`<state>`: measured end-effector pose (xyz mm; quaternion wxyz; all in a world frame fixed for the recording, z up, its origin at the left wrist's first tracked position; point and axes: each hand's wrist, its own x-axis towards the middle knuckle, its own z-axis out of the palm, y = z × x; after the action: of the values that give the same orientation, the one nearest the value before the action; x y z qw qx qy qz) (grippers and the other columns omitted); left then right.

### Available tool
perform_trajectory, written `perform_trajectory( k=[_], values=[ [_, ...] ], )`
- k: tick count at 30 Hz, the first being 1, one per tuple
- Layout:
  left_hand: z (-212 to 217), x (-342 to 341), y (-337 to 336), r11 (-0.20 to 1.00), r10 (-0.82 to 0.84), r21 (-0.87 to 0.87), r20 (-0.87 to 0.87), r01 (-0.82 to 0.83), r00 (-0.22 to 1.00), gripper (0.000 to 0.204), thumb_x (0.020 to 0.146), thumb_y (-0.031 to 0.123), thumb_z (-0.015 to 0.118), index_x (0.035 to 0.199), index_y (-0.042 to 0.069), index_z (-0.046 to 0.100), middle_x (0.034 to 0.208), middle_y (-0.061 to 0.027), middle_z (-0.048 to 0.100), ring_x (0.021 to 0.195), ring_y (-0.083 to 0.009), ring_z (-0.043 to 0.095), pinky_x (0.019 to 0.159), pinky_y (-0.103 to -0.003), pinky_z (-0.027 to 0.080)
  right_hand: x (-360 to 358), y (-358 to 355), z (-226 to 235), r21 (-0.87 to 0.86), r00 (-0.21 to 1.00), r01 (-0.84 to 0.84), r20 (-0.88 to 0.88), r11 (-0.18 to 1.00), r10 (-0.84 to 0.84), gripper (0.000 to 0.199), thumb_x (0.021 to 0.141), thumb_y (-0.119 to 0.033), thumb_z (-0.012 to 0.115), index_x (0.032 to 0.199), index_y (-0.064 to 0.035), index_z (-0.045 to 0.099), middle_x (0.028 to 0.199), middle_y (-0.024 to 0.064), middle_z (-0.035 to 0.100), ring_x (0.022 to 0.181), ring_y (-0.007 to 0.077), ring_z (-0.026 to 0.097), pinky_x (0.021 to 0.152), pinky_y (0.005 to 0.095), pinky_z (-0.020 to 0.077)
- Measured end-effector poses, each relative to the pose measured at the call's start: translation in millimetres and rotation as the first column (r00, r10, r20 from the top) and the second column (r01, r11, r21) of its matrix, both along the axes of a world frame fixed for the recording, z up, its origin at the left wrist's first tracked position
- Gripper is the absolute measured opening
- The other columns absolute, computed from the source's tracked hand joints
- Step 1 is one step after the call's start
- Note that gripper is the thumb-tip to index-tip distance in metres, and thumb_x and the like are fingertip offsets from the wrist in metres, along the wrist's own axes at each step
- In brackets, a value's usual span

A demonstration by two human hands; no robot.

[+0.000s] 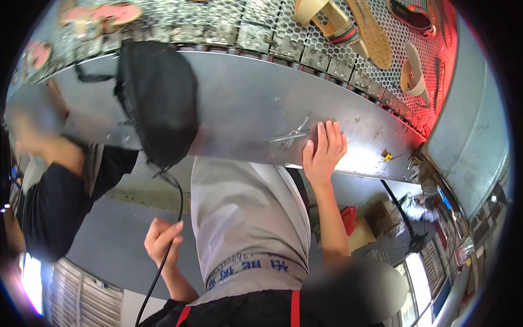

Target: Inspecting and preparing sandals on a manufacturing line.

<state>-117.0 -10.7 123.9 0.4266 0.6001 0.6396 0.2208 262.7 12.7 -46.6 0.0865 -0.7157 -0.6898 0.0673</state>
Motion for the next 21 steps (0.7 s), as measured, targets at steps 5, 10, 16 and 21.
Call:
perform_trajectory(
  k=[5,10,16,21],
  values=[
    [-51.9,-44.0,-28.0,0.962,0.215,-0.257,0.515,-0.089,0.83,0.036,0.071,0.041,0.081,0.075,0.005,0.075,0.051,-0.0001,0.042,0.046,-0.016,0.043,0.044,-0.029,0.03,2.5,1.7,6.0,0.023,1.0,0.007,0.006,1.0,-0.007,0.05,0.09,-0.018,0.052,0.136,-0.0009,0.049,0.143,0.0177,0.044,0.136,0.0373,0.039,0.112,0.0526,0.0237],
    [-133.3,-2.0,44.2,0.919,0.29,-0.393,0.696,0.011,0.657,0.024,0.075,0.025,0.078,0.077,0.004,0.069,0.065,-0.0024,0.052,0.062,-0.0181,0.052,0.055,-0.031,0.036,-14.8,-5.6,-17.5,0.031,1.0,0.022,-0.019,0.999,-0.021,0.047,0.091,-0.02,0.048,0.132,0.0033,0.05,0.142,0.0236,0.044,0.135,0.0429,0.039,0.112,0.0539,0.0284],
    [-159.6,-85.5,-141.7,0.833,0.477,-0.55,0.762,0.049,0.439,0.027,0.077,0.028,0.076,0.086,0.004,0.066,0.077,-0.0042,0.05,0.073,-0.0212,0.048,0.063,-0.034,0.033,-0.4,-10.1,-5.2,0.033,0.996,0.007,0.092,0.999,-0.01,0.049,0.091,-0.021,0.047,0.133,0.0041,0.048,0.141,0.0252,0.043,0.134,0.044,0.04,0.112,0.0538,0.0309],
    [-142.5,-114.5,-177.7,0.753,0.595,-0.656,0.707,0.042,0.383,0.031,0.079,0.029,0.075,0.093,0.004,0.064,0.087,-0.0056,0.048,0.082,-0.0239,0.045,0.071,-0.036,0.03,-2.6,-8.3,-2.5,0.042,0.997,0.017,0.076,0.999,-0.02,0.048,0.092,-0.022,0.046,0.133,0.004,0.048,0.141,0.0241,0.043,0.135,0.0437,0.039,0.112,0.0532,0.0306]
  ],
)
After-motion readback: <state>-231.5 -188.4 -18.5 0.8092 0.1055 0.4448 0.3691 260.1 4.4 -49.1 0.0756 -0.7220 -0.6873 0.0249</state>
